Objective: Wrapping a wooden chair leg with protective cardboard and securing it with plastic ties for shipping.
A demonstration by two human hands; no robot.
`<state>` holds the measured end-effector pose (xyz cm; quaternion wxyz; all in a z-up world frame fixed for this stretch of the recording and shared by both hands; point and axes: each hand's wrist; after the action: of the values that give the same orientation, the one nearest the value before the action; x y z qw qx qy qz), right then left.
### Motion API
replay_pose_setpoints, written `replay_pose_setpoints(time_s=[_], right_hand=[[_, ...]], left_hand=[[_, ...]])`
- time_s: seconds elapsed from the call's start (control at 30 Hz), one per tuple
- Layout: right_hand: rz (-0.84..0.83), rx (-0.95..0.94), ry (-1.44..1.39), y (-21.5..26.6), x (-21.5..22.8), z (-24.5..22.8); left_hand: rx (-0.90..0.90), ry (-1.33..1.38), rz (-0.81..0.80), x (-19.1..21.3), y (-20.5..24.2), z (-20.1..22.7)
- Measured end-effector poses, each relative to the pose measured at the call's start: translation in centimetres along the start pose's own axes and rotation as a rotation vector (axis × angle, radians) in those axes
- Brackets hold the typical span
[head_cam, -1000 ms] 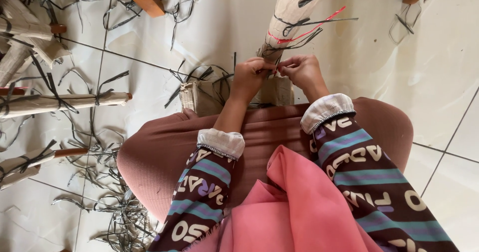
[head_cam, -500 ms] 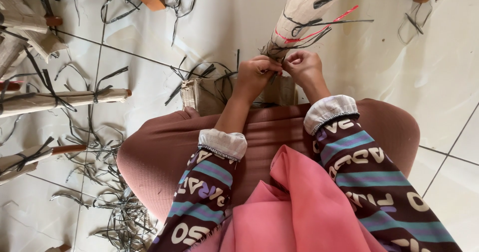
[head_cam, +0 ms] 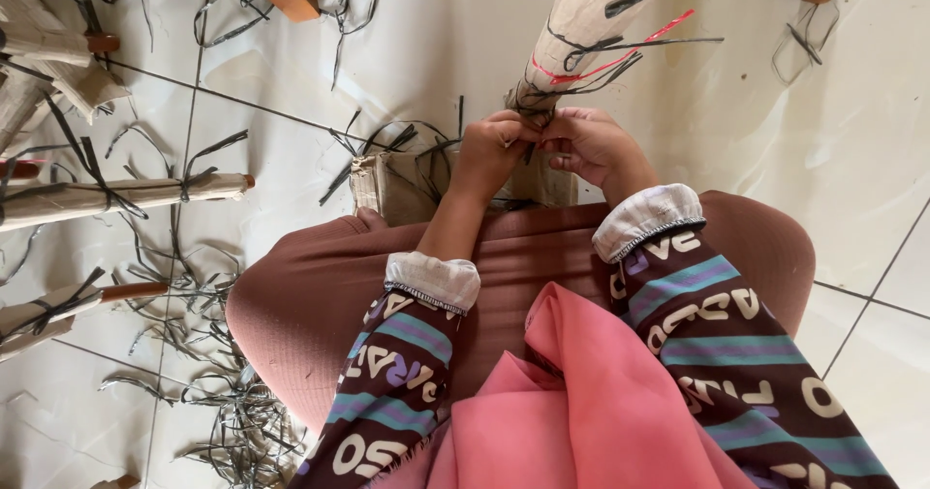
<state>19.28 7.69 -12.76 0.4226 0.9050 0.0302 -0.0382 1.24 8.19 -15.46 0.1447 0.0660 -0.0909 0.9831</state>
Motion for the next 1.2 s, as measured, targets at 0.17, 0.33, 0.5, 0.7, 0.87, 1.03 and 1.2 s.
replay_pose_setpoints(time_s=[0.17, 0.33, 0.5, 0.7, 0.87, 1.03, 1.2], right_hand=[[0.094, 0.084, -0.001, -0.9, -0.8, 1.5], [0.195, 0.17, 0.0, -1.1, -1.0, 2.2], [0.276, 0.229, 0.125, 0.0, -1.4, 1.6], [0.361, 0.245, 0.196, 1.0, -1.9, 1.0], [0.295, 0.128, 0.017, 0.2, -1.2, 1.8], [0.206, 0.033, -0.331, -1.9, 1.3, 2.8], [0.032, 0.035, -0.323, -0.5, 0.6, 2.2]], left_hand=[[-0.023, -0.061, -0.007, 0.0, 0.1, 1.2], [-0.024, -0.072, -0.01, 0.0, -0.3, 1.6], [-0.021, -0.052, -0.009, 0.1, -0.1, 0.9], [-0.022, -0.079, -0.02, -0.2, 0.3, -0.3], [0.003, -0.059, -0.025, -0.2, 0.3, 0.2], [0.042, -0.016, -0.007, -0.2, 0.3, 1.9], [0.321, 0.229, 0.172, -0.9, 0.3, 1.9]])
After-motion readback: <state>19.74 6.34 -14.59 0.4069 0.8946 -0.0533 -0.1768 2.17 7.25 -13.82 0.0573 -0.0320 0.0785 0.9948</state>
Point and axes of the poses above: each hand's wrist, its own y-axis away from the middle knuckle, its own x-axis out of the back of the hand, z = x × y, and after that the axes turned 12 degrees about y, right-handed
